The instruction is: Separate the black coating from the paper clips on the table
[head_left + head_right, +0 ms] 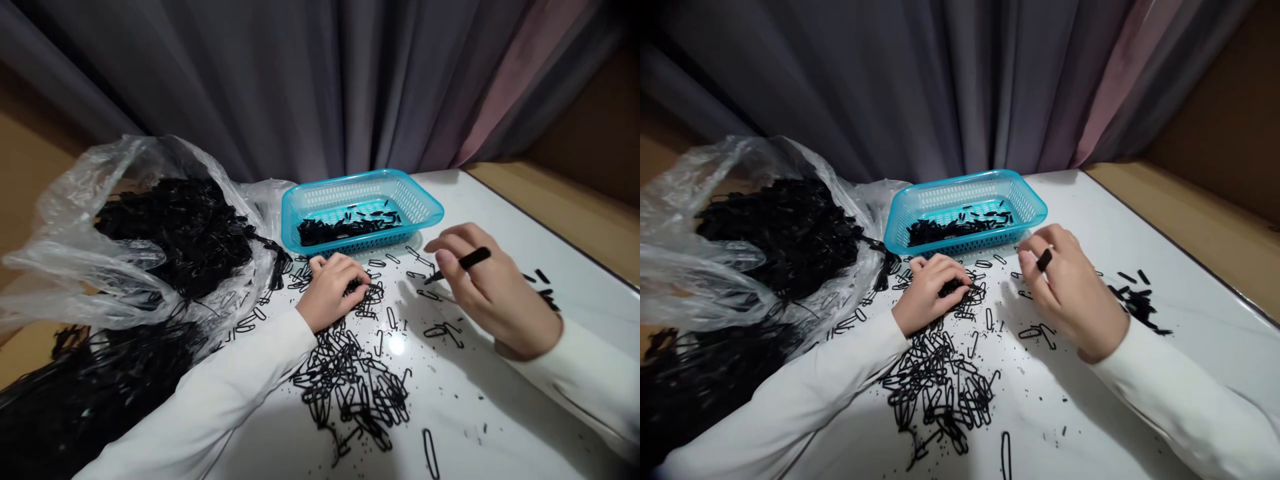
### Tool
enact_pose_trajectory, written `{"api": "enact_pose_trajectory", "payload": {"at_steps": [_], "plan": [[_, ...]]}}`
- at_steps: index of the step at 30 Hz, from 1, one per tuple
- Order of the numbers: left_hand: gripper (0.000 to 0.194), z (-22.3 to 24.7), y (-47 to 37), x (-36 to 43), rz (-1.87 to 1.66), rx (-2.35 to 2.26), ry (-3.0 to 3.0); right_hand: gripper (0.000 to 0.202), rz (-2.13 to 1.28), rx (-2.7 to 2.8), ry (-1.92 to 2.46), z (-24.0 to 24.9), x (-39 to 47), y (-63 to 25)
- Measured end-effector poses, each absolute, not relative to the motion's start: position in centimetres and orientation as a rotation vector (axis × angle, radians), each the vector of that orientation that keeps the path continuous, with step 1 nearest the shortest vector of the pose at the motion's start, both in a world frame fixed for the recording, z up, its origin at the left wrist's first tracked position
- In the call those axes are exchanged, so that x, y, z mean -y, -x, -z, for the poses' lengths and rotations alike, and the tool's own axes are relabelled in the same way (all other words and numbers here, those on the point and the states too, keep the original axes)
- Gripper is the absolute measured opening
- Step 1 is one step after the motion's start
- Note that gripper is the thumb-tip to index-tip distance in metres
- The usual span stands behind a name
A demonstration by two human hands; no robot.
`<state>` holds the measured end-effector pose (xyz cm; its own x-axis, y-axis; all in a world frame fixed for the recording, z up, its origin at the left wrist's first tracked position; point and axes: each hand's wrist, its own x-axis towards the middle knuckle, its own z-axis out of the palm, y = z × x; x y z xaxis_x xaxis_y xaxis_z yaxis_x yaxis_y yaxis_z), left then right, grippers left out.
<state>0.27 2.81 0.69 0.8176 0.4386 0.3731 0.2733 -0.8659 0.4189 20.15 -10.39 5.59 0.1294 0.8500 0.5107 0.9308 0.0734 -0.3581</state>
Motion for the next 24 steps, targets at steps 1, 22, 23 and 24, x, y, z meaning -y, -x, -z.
{"api": "enact_pose_trajectory", "payload": {"at_steps": [1, 22, 23, 24], "plan": [[0.002, -0.7, -0.3, -2.8, -0.699, -0.56, -2.636, 0.04, 0.112, 1.692, 1.757, -5.6, 9.9, -19.6], [0.007, -0.9, -0.5, -3.0, -0.929, -0.789, -2.435, 0.018, -0.038, 1.668, 1.198, -0.6, 9.1, -17.5], [0.007, -0.9, -0.5, -3.0, -0.928, -0.79, -2.435, 0.018, -0.04, 1.672, 1.197, -0.6, 9.1, -17.5], [0.007, -0.9, -0.5, -3.0, -0.929, -0.79, -2.436, 0.017, -0.038, 1.675, 1.195, -0.6, 9.1, -17.5]]}}
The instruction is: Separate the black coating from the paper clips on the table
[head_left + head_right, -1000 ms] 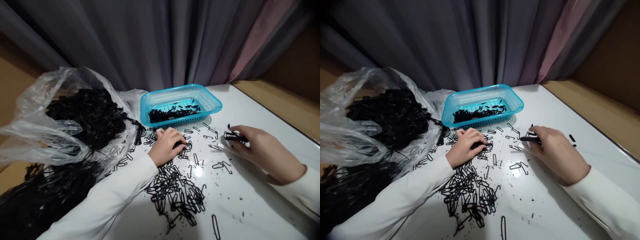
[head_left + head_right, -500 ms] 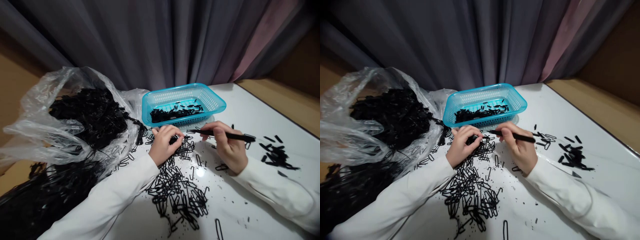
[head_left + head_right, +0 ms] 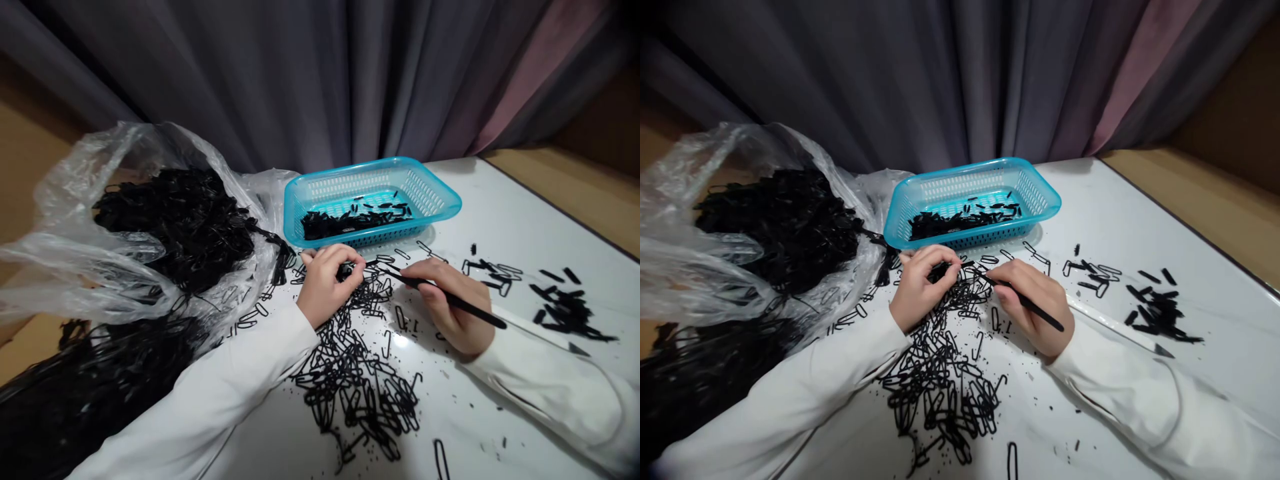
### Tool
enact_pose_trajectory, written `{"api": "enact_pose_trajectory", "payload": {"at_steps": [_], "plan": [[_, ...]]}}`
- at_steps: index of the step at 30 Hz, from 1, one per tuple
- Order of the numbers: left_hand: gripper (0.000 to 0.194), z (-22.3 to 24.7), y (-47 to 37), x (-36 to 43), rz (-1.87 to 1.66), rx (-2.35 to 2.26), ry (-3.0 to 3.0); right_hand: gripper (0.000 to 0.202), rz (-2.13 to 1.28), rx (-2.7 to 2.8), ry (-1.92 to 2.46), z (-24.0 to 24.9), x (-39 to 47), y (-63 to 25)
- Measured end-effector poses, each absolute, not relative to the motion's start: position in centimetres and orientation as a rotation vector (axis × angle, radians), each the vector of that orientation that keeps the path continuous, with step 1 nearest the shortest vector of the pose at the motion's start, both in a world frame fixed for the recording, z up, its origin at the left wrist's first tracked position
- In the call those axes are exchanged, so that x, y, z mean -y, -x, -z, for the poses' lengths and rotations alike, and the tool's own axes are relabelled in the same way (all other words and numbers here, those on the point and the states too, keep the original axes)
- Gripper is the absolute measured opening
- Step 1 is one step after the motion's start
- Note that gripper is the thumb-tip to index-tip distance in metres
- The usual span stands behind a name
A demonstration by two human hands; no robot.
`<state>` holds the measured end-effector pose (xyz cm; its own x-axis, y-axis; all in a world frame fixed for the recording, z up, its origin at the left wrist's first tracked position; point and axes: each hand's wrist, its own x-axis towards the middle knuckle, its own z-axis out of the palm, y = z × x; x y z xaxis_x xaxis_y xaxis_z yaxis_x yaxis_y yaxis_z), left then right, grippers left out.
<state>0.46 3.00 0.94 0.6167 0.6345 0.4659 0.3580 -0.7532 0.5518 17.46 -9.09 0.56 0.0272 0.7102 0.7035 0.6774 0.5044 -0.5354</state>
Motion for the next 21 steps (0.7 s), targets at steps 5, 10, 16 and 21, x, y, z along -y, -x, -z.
{"api": "enact_pose_trajectory", "payload": {"at_steps": [5, 10, 16, 21], "plan": [[0.007, -0.87, -0.48, -3.0, -0.942, -0.78, -2.432, 0.017, -0.03, 1.677, 1.195, -0.47, 9.1, -17.49], [0.007, -0.84, -0.52, -2.98, -0.946, -0.745, -2.399, 0.016, -0.02, 1.69, 1.198, -0.47, 9.02, -17.42], [0.008, -0.77, -0.57, -3.17, -0.879, -0.728, -2.384, 0.015, 0.006, 1.772, 1.235, -0.63, 8.69, -17.27], [0.007, -0.8, -0.57, -3.07, -0.878, -0.758, -2.379, 0.016, 0.054, 1.846, 1.257, -0.48, 8.64, -17.18]]}}
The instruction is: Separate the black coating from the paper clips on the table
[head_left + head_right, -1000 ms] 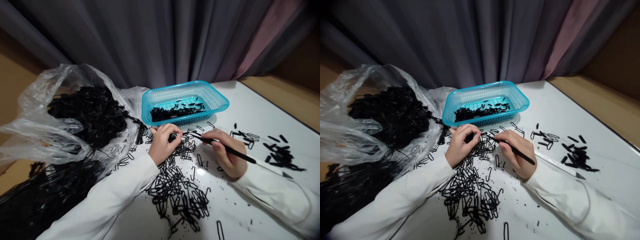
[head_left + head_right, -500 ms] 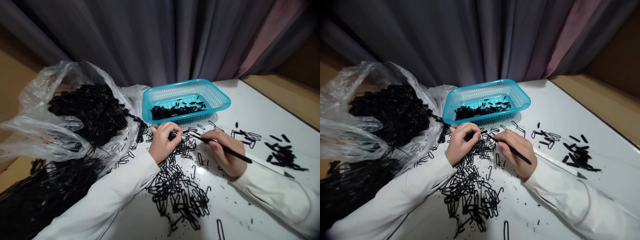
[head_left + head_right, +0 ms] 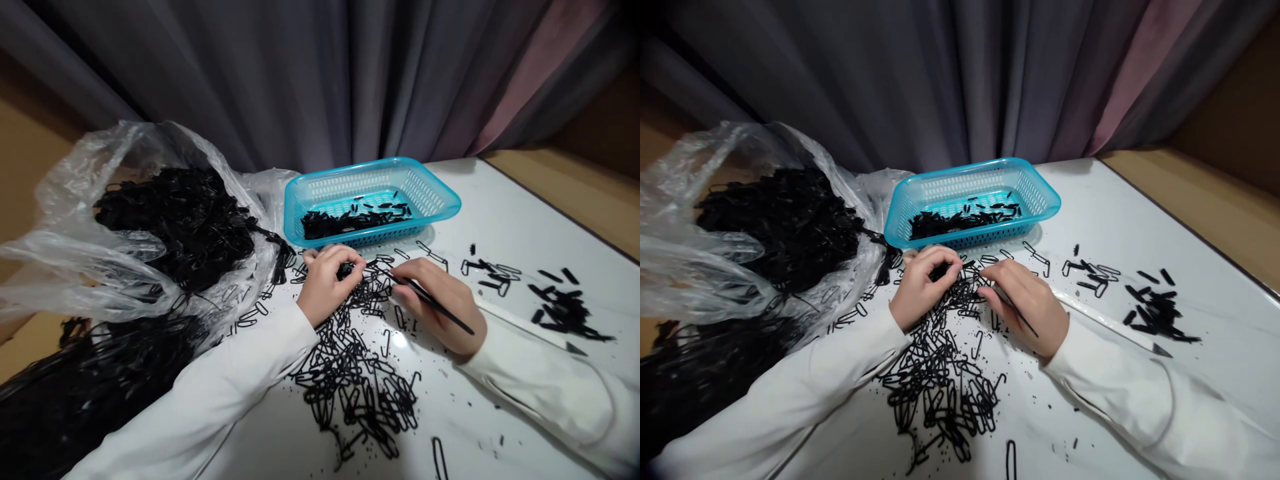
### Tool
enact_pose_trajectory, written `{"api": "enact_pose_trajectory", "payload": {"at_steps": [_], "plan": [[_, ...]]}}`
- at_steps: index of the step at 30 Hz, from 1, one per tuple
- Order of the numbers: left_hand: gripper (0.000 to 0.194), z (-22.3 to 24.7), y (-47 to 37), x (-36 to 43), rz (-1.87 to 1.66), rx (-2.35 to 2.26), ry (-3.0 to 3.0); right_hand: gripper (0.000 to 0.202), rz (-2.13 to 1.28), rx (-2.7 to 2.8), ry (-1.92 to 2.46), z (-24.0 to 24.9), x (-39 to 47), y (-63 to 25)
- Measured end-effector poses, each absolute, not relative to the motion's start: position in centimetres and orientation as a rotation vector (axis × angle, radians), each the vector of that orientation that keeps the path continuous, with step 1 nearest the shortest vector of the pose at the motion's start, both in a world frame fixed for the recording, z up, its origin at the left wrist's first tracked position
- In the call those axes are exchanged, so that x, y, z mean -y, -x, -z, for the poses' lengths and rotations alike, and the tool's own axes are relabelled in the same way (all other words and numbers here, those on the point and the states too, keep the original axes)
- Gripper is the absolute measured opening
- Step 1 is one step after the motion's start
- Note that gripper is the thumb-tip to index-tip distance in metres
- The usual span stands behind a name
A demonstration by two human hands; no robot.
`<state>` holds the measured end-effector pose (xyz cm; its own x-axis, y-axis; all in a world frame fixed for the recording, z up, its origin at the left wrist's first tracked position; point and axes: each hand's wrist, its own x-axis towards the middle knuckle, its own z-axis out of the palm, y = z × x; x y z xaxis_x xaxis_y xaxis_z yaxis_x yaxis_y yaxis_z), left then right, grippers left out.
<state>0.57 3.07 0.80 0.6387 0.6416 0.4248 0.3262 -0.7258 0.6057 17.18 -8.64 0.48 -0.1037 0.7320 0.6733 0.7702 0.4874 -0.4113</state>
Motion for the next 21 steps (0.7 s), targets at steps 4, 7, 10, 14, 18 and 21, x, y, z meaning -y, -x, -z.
{"api": "enact_pose_trajectory", "payload": {"at_steps": [4, 7, 10, 14, 18, 21], "plan": [[0.008, -1.03, -0.65, -2.73, -0.897, -0.79, -2.4, 0.014, 0.146, 1.879, 1.233, -0.53, 8.77, -17.02], [0.008, -1.05, -0.73, -2.62, -0.912, -0.797, -2.397, 0.014, 0.232, 1.9, 1.224, -0.61, 8.76, -17.02], [0.007, -0.94, -0.72, -2.65, -0.918, -0.81, -2.398, 0.013, 0.319, 1.934, 1.213, -0.72, 8.81, -17.0], [0.008, -0.73, -0.66, -2.82, -0.962, -0.865, -2.384, 0.012, 0.423, 1.968, 1.17, -0.93, 9.06, -16.73], [0.009, -0.61, -0.68, -2.99, -0.958, -0.819, -2.353, 0.012, 0.451, 2.022, 1.182, -1.14, 9.13, -16.49], [0.009, -0.57, -0.74, -3.03, -0.949, -0.797, -2.337, 0.012, 0.454, 2.023, 1.199, -1.25, 9.04, -16.51]]}}
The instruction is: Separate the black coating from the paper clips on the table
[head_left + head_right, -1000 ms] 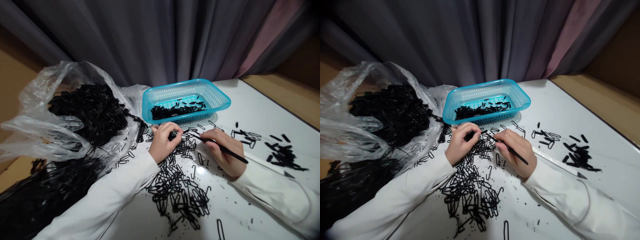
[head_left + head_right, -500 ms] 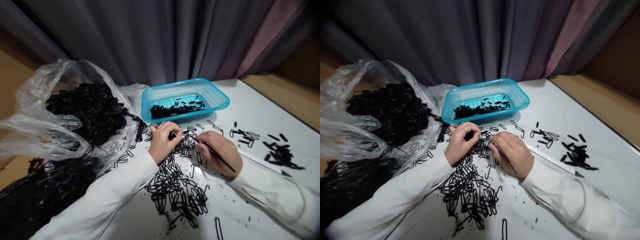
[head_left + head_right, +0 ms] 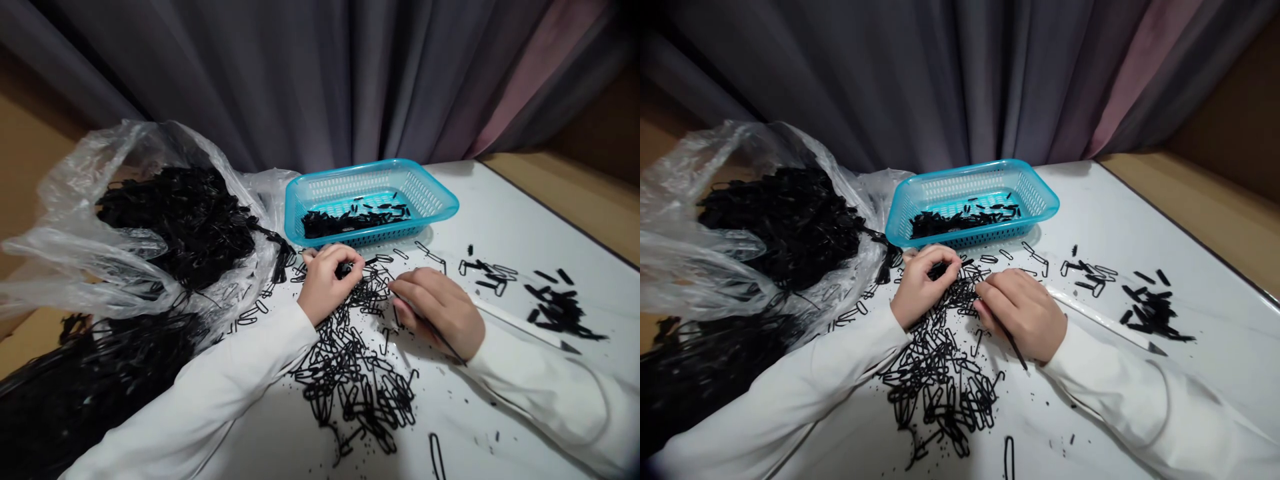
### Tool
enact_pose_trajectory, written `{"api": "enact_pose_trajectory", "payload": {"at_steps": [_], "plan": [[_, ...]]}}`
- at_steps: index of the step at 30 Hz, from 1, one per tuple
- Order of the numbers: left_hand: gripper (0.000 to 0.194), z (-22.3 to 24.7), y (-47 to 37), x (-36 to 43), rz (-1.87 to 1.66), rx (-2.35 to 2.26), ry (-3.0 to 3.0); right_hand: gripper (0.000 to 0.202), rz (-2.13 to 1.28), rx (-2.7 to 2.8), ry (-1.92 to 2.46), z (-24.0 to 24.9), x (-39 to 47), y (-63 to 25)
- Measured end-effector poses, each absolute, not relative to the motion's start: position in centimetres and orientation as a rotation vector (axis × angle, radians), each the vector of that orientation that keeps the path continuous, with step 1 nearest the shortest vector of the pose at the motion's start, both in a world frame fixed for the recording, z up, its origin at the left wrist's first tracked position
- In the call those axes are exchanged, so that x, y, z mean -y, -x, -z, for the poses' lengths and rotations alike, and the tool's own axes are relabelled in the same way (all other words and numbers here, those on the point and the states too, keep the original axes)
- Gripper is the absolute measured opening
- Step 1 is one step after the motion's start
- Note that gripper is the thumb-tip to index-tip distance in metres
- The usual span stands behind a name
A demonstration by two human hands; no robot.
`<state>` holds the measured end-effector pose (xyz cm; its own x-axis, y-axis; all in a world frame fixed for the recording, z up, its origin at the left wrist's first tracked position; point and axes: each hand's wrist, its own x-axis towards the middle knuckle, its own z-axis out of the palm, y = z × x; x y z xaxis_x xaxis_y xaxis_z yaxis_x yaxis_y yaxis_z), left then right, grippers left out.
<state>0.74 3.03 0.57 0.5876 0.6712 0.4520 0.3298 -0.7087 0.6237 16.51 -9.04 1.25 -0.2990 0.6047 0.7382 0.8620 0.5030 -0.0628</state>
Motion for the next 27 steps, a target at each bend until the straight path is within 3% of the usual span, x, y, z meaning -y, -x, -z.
{"api": "enact_pose_trajectory", "payload": {"at_steps": [27], "plan": [[0.01, -0.82, -0.69, -2.81, -0.911, -0.781, -2.362, 0.012, 0.437, 1.976, 1.223, -1.22, 9.0, -16.74]]}}
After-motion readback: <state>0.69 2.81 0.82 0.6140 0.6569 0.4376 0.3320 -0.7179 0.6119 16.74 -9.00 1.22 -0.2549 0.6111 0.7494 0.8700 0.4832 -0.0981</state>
